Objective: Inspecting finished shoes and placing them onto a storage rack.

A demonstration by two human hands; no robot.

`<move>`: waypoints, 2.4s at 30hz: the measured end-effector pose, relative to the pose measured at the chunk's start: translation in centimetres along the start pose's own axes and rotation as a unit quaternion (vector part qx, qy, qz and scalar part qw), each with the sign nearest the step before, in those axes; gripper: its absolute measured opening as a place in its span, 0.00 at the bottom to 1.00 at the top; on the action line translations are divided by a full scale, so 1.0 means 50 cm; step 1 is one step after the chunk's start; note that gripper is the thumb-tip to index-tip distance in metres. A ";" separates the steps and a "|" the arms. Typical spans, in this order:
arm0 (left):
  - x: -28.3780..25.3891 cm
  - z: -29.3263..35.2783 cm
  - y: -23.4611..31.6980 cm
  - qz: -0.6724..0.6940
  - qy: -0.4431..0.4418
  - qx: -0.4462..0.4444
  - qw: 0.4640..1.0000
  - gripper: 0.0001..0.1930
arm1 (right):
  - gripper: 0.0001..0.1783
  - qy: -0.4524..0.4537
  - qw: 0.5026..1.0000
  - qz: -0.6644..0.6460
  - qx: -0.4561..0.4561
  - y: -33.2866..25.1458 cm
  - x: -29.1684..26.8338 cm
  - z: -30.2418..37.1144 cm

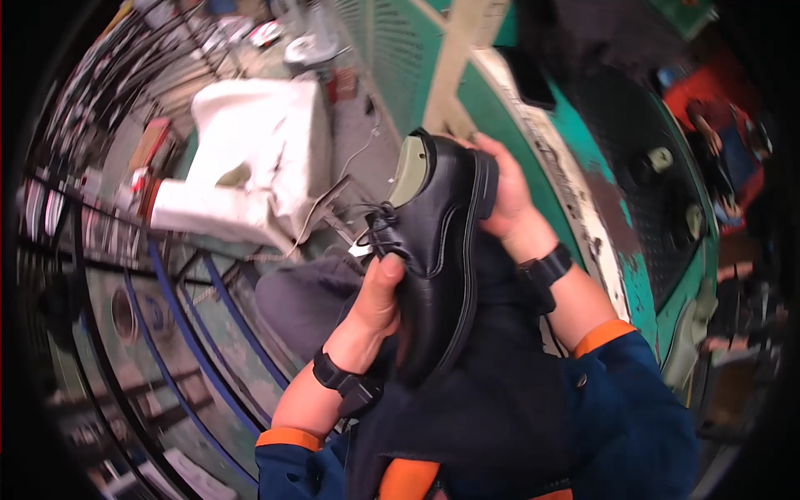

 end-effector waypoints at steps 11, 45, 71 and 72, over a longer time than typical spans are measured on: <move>-0.223 0.134 -0.029 -0.196 0.268 0.008 0.943 0.23 | 0.24 0.014 0.965 -0.100 0.241 0.305 -0.183 -0.132; -0.470 -0.069 0.061 -0.322 0.379 0.027 0.867 0.23 | 0.20 -0.160 0.925 0.288 0.191 0.321 -0.125 -0.278; -0.356 -0.086 0.062 -0.380 0.223 0.202 0.875 0.21 | 0.29 -0.167 0.888 0.423 -0.061 0.244 0.016 -0.181; -0.351 -0.086 0.069 -0.385 0.224 0.219 0.868 0.20 | 0.29 -0.165 0.889 0.422 -0.062 0.241 0.014 -0.177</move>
Point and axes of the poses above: each hand's wrist, its own z-axis away from the middle knuckle, its own x-axis out of the palm, y = z × x, the point moved 9 cm from there along -z, towards the middle knuckle, and after that the axes turned 9 degrees about x, right-handed, at the moved point
